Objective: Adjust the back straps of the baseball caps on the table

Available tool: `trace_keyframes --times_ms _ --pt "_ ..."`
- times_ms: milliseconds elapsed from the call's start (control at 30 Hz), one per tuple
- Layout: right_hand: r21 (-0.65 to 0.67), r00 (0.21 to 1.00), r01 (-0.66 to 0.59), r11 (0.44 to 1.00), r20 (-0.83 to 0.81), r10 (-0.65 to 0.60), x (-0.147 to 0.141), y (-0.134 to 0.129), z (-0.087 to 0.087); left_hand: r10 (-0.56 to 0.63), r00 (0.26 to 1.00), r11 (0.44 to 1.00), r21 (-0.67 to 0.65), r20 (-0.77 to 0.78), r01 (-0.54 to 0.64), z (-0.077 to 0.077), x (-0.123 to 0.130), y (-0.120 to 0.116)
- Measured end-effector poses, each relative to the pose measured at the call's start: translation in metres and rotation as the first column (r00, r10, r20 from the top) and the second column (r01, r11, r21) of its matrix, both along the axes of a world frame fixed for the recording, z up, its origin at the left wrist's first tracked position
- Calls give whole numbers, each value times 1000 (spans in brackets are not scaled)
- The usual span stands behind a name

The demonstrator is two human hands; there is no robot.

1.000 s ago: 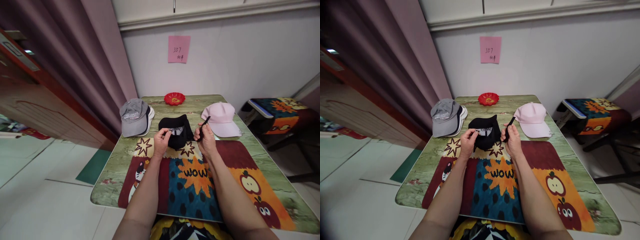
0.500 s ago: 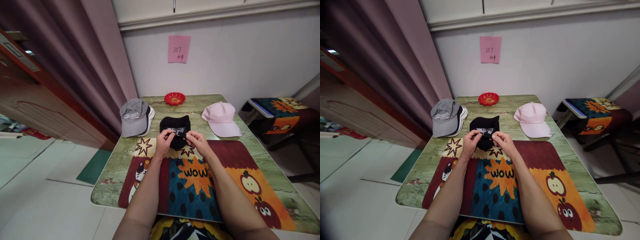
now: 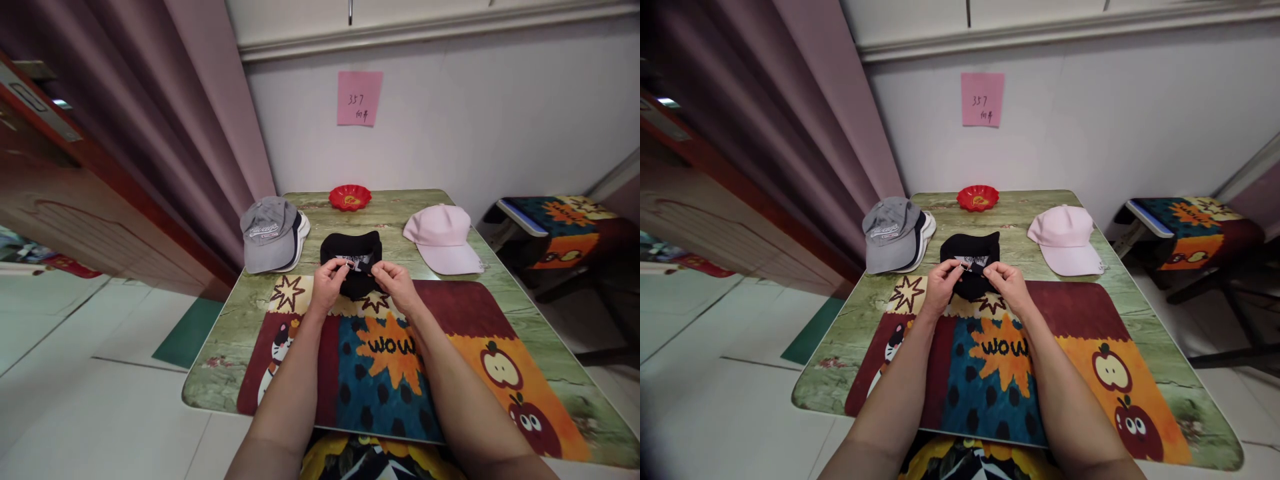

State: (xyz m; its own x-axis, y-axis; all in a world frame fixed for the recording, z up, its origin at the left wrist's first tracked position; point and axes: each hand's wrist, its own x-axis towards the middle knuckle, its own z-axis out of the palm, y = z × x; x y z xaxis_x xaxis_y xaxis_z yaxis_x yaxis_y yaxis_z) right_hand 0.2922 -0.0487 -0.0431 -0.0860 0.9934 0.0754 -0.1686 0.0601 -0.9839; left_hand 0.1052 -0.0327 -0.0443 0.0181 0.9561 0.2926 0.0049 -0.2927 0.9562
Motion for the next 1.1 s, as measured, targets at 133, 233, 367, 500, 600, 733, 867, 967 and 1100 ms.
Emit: trace_keyframes --times_ms 133,233,367,500,600,733,867,967,1100 --pt "-2 1000 28 1000 -10 -28 -4 -1 2 -6 999 999 49 -42 8 -2 1 0" --pt "-21 1000 15 1000 18 -15 -7 -1 1 0 991 994 111 -135 15 -2 1 -1" --pt "14 997 -3 1000 74 2 -10 0 -4 45 960 969 247 -276 25 1 3 -5" --pt "68 990 68 995 119 -76 -9 1 -7 78 943 948 317 -323 31 4 6 -8" --pt "-17 996 80 997 32 -79 -9 0 -5 158 912 914 405 -379 10 6 3 -7" --pt "-223 986 -29 974 -166 -9 -8 1 -2 294 801 889 456 -521 -30 2 -1 -3" --pt "-325 967 -72 943 -254 -14 -7 4 -2 344 756 887 456 -558 -67 -3 -2 0" --pt "-341 956 -74 937 -291 -31 -7 4 -2 365 753 869 490 -547 -66 -3 -1 -2" --pt "-283 954 -73 956 -300 -16 -8 3 -2 390 763 820 571 -516 -32 -2 2 -5"
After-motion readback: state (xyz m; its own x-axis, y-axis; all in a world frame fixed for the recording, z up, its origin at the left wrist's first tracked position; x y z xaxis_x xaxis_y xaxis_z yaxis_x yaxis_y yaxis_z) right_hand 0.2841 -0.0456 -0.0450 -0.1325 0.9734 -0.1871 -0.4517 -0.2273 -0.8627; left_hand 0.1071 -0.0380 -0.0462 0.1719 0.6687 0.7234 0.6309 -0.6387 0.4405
